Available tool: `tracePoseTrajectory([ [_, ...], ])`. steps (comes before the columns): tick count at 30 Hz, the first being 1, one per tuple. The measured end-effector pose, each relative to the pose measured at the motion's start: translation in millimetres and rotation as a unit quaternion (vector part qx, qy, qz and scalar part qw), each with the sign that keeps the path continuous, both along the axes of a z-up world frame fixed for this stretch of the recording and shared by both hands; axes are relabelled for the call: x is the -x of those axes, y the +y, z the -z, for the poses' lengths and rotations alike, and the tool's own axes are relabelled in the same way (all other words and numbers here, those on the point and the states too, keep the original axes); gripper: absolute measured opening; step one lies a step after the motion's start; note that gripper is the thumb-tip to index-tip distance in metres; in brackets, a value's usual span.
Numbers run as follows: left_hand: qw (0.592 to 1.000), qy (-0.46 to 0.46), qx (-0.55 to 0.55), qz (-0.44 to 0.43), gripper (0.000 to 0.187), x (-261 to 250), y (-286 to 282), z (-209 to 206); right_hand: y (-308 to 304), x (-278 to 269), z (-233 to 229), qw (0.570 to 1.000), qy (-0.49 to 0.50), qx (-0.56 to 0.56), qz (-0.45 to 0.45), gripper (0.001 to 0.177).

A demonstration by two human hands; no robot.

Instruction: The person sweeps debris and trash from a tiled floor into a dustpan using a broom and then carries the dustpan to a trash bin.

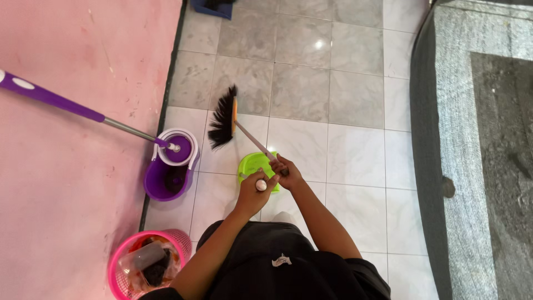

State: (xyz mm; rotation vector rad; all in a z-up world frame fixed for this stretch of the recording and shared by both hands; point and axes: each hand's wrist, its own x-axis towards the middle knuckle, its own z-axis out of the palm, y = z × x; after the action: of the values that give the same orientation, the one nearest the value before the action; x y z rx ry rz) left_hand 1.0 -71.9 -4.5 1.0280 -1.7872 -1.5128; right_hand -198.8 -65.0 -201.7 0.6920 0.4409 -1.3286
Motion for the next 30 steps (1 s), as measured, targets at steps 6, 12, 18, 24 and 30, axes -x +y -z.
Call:
tracePoseTrajectory([
  [6,0.999,-0.01,0.012,0.029,0.041,6.2,20.3,-5.6,58.9,16.1,-4.1,0.994,0.026,-0.018,0.106,0.043],
  [12,0.998,-0.016,0.021,0.059,0.041,5.4,78.7,-14.5,202.7,20.0,-14.9,0.966,-0.022,0.005,0.259,0.041],
  [18,0.99,0.071,0.044,0.114,0.042,15.5,135.9,0.6,392.2,-11.8,-45.8,0.907,-0.093,-0.012,0.41,0.043],
  [24,0.986,0.024,-0.013,0.162,0.037,11.8,188.8,-8.7,504.7,-78.0,-65.6,0.905,0.119,-0.202,0.356,0.029],
  [30,0.975,0.011,-0.059,0.216,0.038,8.9,225.5,-7.7,531.3,-102.5,-109.3,0.907,0.134,-0.191,0.35,0.016],
])
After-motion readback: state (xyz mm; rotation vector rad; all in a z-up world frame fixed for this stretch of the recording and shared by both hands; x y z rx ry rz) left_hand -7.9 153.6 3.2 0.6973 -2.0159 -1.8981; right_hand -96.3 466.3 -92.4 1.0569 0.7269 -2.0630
